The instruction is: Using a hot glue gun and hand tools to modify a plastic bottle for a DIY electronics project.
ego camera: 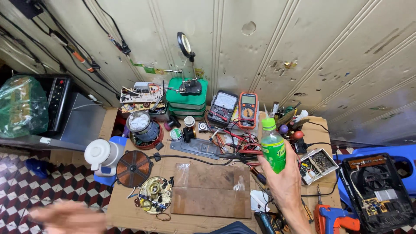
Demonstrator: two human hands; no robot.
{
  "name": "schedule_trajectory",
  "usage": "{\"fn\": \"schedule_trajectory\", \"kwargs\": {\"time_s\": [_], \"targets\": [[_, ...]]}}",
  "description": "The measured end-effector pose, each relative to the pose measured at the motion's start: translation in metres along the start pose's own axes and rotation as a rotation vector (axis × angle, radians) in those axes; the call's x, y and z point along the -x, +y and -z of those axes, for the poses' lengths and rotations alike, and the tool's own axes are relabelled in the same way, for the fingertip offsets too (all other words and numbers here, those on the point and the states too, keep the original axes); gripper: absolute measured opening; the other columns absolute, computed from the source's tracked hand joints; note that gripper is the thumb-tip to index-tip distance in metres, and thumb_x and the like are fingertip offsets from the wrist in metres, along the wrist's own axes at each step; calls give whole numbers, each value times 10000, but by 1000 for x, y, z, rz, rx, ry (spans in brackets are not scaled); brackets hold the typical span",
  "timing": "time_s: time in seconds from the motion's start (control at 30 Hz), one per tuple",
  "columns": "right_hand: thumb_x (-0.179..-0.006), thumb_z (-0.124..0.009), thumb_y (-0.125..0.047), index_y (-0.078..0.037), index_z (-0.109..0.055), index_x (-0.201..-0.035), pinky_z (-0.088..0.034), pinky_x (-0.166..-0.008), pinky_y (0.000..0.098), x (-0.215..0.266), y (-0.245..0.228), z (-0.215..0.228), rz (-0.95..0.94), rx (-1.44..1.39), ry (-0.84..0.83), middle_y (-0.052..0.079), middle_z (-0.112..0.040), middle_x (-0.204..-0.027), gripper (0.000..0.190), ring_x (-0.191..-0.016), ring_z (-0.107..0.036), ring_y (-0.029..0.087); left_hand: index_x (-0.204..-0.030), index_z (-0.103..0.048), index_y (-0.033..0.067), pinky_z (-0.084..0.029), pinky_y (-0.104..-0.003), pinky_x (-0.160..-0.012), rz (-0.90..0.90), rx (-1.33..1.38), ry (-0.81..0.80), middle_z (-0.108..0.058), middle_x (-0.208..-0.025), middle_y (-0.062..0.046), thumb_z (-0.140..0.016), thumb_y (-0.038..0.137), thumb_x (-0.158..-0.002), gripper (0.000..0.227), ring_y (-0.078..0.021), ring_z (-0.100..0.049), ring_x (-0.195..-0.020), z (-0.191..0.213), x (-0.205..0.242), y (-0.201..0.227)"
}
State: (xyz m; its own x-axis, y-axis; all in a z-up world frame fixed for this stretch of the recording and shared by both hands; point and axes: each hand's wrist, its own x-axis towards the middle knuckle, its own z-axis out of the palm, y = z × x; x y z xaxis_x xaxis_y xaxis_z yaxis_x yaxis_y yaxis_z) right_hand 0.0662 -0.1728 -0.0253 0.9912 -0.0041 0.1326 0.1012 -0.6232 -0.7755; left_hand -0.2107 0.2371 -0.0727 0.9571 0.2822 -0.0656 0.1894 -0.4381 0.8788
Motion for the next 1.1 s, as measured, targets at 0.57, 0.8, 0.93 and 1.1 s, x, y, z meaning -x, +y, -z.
{"fn": "schedule_trajectory", "kwargs": {"time_s": [0.57, 0.8, 0.93, 1.1], "targets": [[-770, -736, -435, 95, -516, -1328, -532, -749, 365, 35, 47, -9, -468, -1636, -777, 248, -640, -1181, 800, -881, -646, 298, -1598, -210, 51, -526, -355, -1027, 24, 1025, -73, -663, -1335, -207, -680, 208, -915, 844, -220, -667, -1203, -213, -156, 197], [-798, -688, -501, 71, -510, -1347, -506, -576, 341, 44, 69, -23, -460, -1913, -958, 241, -652, -1057, 813, -681, -640, 276, -1628, -208, 39, -535, -352, -994, -15, 1230, -318, -635, -1333, -284, -726, 111, -897, 899, -247, -648, -1161, -236, -164, 221], [-881, -663, -493, 57, -493, -1346, -529, -563, 352, 50, 77, -28, -436, -1950, -922, 281, -645, -1058, 740, -673, -649, 291, -1614, -243, 22, -550, -334, -983, 11, 1231, -287, -641, -1293, -236, -742, 86, -876, 893, -235, -661, -1148, -238, -157, 228], [-832, -748, -523, 59, -461, -1354, -549, -845, 396, 48, 75, -27, -436, -1714, -925, 253, -645, -1086, 833, -986, -673, 351, -1587, -247, 40, -569, -319, -934, 45, 1195, -200, -638, -1175, -122, -760, 45, -824, 919, -190, -672, -1098, -225, -151, 237]]}}
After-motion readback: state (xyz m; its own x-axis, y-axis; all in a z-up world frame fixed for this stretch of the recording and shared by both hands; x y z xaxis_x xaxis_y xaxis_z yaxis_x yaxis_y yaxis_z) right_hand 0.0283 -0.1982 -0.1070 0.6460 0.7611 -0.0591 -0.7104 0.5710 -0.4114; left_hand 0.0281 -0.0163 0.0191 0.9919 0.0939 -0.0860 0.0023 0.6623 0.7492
